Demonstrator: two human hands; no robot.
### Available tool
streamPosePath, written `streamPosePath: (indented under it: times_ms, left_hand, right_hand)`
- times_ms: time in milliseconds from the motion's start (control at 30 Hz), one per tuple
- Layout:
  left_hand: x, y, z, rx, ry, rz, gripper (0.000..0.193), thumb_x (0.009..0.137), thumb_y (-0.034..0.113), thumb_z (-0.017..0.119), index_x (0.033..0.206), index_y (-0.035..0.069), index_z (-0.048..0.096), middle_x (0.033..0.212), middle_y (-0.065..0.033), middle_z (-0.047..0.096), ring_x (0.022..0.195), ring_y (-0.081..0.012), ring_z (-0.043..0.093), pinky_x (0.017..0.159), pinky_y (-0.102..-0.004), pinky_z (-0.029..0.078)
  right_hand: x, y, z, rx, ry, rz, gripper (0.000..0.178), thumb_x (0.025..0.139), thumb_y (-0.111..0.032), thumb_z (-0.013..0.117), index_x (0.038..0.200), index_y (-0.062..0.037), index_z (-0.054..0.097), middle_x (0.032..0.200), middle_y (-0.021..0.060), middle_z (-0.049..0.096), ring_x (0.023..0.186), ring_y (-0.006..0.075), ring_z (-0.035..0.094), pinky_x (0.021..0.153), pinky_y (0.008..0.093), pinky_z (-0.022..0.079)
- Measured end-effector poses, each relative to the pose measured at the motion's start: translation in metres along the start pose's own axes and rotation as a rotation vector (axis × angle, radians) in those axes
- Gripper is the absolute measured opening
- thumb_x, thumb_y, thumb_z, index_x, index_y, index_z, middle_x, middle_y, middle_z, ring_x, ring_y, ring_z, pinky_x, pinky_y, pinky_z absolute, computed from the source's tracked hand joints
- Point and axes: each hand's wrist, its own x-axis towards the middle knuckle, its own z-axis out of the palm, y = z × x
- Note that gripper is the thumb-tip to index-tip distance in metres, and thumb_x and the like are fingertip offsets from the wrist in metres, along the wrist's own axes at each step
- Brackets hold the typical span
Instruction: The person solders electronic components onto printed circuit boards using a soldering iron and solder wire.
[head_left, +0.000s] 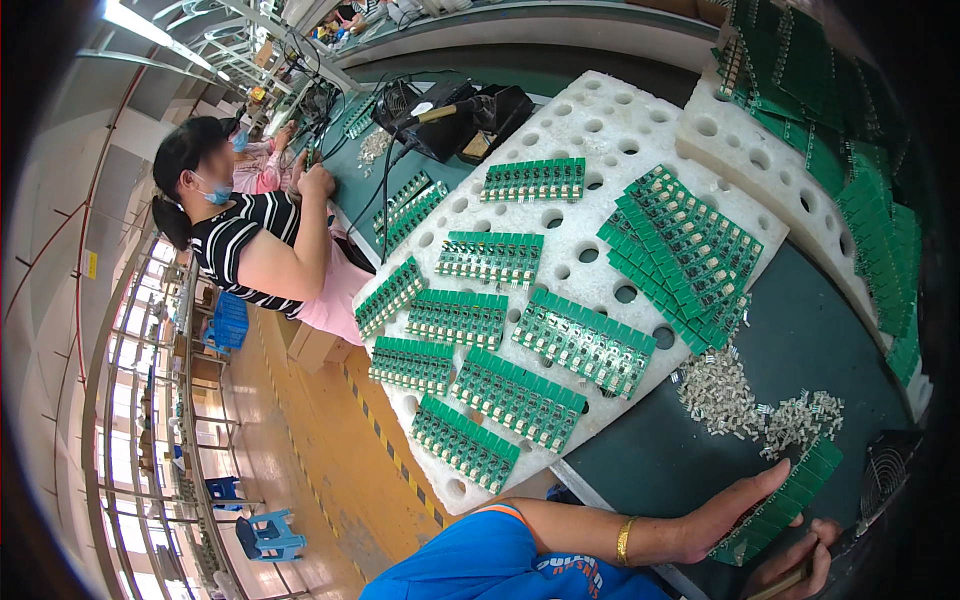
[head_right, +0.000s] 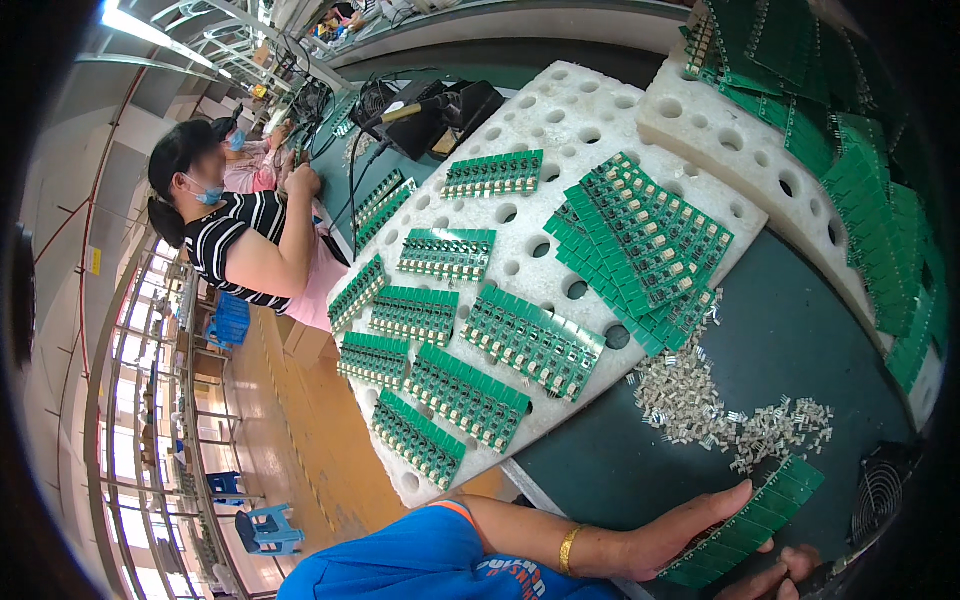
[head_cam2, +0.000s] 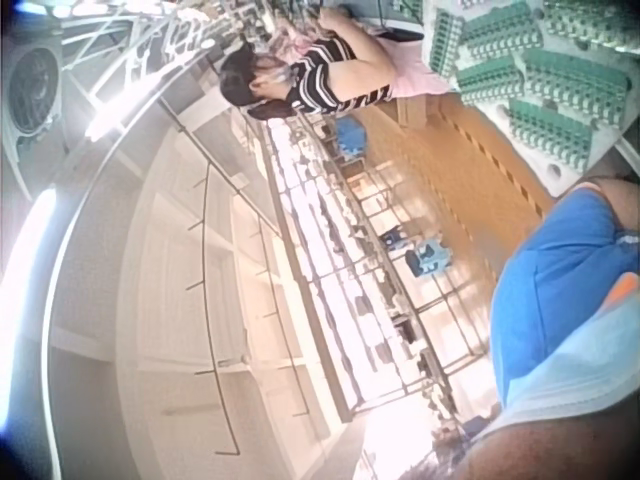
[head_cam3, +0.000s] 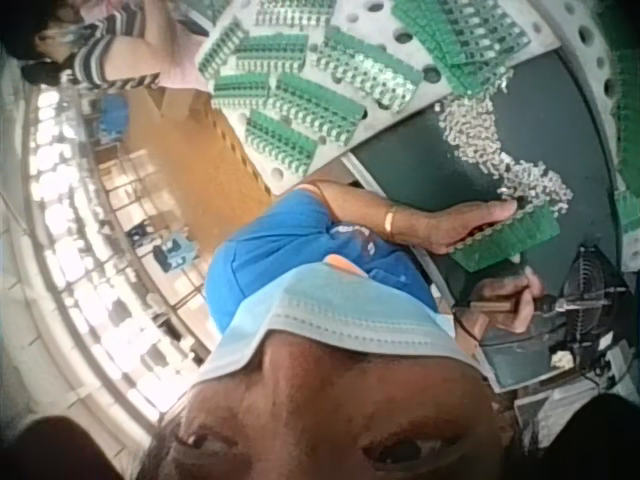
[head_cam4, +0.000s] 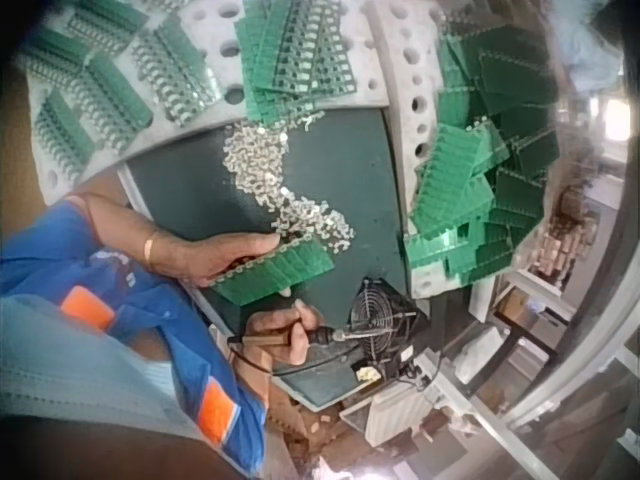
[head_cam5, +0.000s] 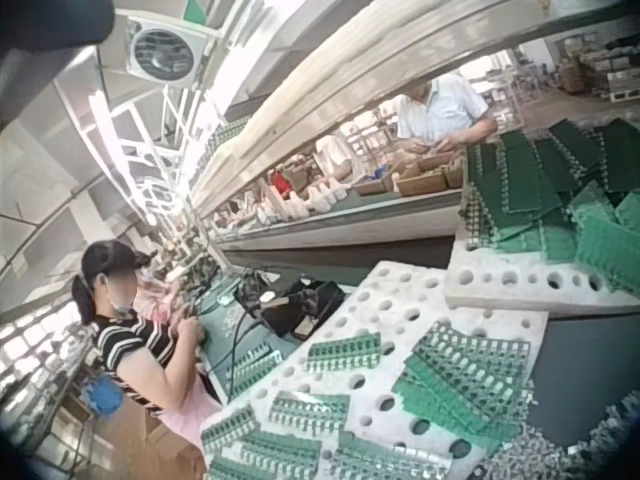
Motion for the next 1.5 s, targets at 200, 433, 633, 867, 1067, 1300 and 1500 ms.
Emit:
streamPosePath:
  times_ms: [200, 433, 633, 867, 1067, 1300, 1500]
  left_hand:
    - [-0.001, 0.001, 0.001, -0.069, -0.030, -0.018, 0.061, 0.093, 0.065, 0.041, 0.102, 0.009, 0.064, 0.093, -0.0014, 0.062, 0.087, -0.0079, 0.055, 0.080, -0.0244, 0.045]
    - [-0.002, -0.001, -0.001, -0.080, -0.052, -0.005, 0.061, 0.094, 0.063, 0.040, 0.102, 0.007, 0.063, 0.093, -0.0019, 0.062, 0.087, -0.0082, 0.056, 0.081, -0.0249, 0.045]
    - [-0.003, 0.000, 0.003, -0.054, -0.012, 0.008, 0.059, 0.096, 0.061, 0.040, 0.102, 0.007, 0.063, 0.093, -0.0018, 0.062, 0.088, -0.0077, 0.056, 0.081, -0.0248, 0.045]
    - [-0.004, 0.001, 0.007, -0.085, -0.018, 0.021, 0.056, 0.097, 0.058, 0.040, 0.101, 0.007, 0.063, 0.093, -0.0009, 0.062, 0.087, -0.0076, 0.056, 0.081, -0.0245, 0.045]
    - [-0.003, 0.001, 0.006, -0.088, -0.042, 0.038, 0.053, 0.098, 0.055, 0.041, 0.101, 0.007, 0.063, 0.093, -0.0005, 0.062, 0.087, -0.0071, 0.056, 0.081, -0.0245, 0.045]
    - [-0.004, 0.003, 0.007, -0.147, -0.061, 0.008, 0.049, 0.098, 0.053, 0.043, 0.102, 0.008, 0.062, 0.092, 0.0008, 0.062, 0.085, -0.0063, 0.056, 0.078, -0.0233, 0.046]
    - [-0.003, -0.002, 0.004, -0.178, -0.086, 0.020, 0.048, 0.098, 0.052, 0.043, 0.103, 0.008, 0.062, 0.093, 0.0009, 0.062, 0.085, -0.0060, 0.056, 0.077, -0.0236, 0.046]
  right_hand:
    - [-0.004, -0.002, -0.001, 0.031, -0.001, 0.063, 0.024, 0.093, -0.005, 0.055, 0.107, -0.0063, 0.035, 0.088, 0.0130, 0.059, 0.069, 0.0216, 0.058, 0.066, 0.0338, 0.051]
    - [-0.006, 0.003, 0.000, 0.048, 0.005, 0.023, 0.028, 0.092, -0.006, 0.057, 0.108, -0.0067, 0.034, 0.088, 0.0143, 0.059, 0.066, 0.0219, 0.057, 0.062, 0.0342, 0.050]
    - [-0.001, 0.000, 0.002, 0.070, -0.006, 0.031, 0.025, 0.095, -0.010, 0.055, 0.108, -0.0060, 0.035, 0.086, 0.0148, 0.059, 0.066, 0.0225, 0.057, 0.061, 0.0343, 0.050]
    - [-0.003, -0.001, 0.004, 0.099, 0.017, 0.060, 0.024, 0.096, -0.014, 0.053, 0.109, -0.0054, 0.034, 0.087, 0.0153, 0.059, 0.066, 0.0221, 0.055, 0.063, 0.0334, 0.050]
    - [-0.012, 0.010, 0.005, 0.148, 0.053, 0.032, 0.023, 0.097, -0.015, 0.053, 0.108, -0.0059, 0.035, 0.090, 0.0154, 0.058, 0.069, 0.0220, 0.055, 0.066, 0.0337, 0.050]
    - [-0.020, 0.006, 0.004, 0.190, 0.046, 0.082, 0.025, 0.097, -0.016, 0.053, 0.108, -0.0060, 0.034, 0.092, 0.0161, 0.058, 0.069, 0.0223, 0.056, 0.067, 0.0329, 0.050]
    - [-0.008, 0.002, 0.006, 0.124, 0.024, 0.044, 0.023, 0.096, -0.015, 0.054, 0.105, -0.0055, 0.035, 0.091, 0.0156, 0.058, 0.064, 0.0211, 0.055, 0.063, 0.0319, 0.049]
